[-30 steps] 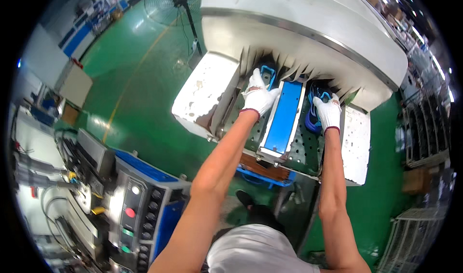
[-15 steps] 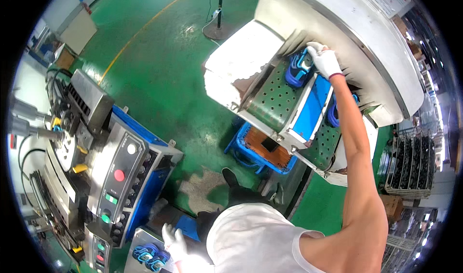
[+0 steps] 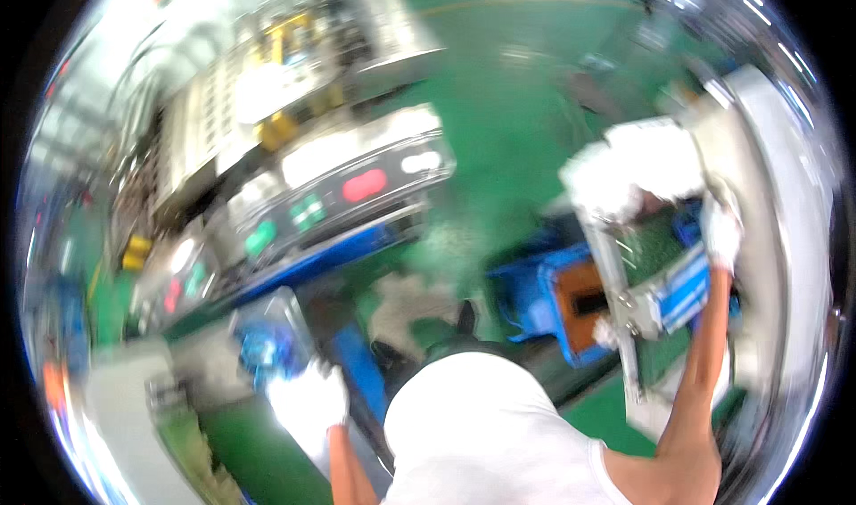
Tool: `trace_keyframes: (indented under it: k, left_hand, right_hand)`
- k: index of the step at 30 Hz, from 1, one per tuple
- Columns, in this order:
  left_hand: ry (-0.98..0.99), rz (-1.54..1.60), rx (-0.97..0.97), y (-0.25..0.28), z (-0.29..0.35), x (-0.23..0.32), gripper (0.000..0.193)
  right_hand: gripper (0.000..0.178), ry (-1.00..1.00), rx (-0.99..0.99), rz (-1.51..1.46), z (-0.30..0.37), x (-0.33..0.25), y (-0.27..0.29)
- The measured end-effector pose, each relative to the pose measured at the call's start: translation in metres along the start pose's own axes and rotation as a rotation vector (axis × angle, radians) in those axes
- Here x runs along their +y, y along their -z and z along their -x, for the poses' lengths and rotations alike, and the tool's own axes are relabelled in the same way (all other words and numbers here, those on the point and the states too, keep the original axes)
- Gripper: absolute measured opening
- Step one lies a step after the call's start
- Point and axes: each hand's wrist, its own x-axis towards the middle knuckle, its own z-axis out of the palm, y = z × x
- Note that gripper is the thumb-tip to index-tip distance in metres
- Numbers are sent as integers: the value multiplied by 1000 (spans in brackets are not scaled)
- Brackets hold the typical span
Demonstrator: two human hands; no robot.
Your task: The person uses an industrial lasting machine to shape blue athletic shoes, placing each shoe onto a mold for processing and then removing it to place on a conveyor belt.
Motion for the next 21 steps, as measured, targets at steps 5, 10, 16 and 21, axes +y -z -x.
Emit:
trace_keyframes:
  k: [5, 10, 16, 21]
  left_hand:
    - [72, 258, -26, -7, -18, 67, 58]
    - [115, 279, 137, 33, 9, 8, 55]
    - [500, 189, 632, 104, 69, -164, 26]
    - [880, 152, 824, 165, 127, -307, 40]
  right_hand:
    - [45, 294, -199, -566, 162, -159, -69]
    - [57, 637, -1094, -893, 302, -305, -152]
    - [57, 912, -1312, -795, 379, -433, -116]
    - [57, 1033, -1391, -656, 441, -513, -102]
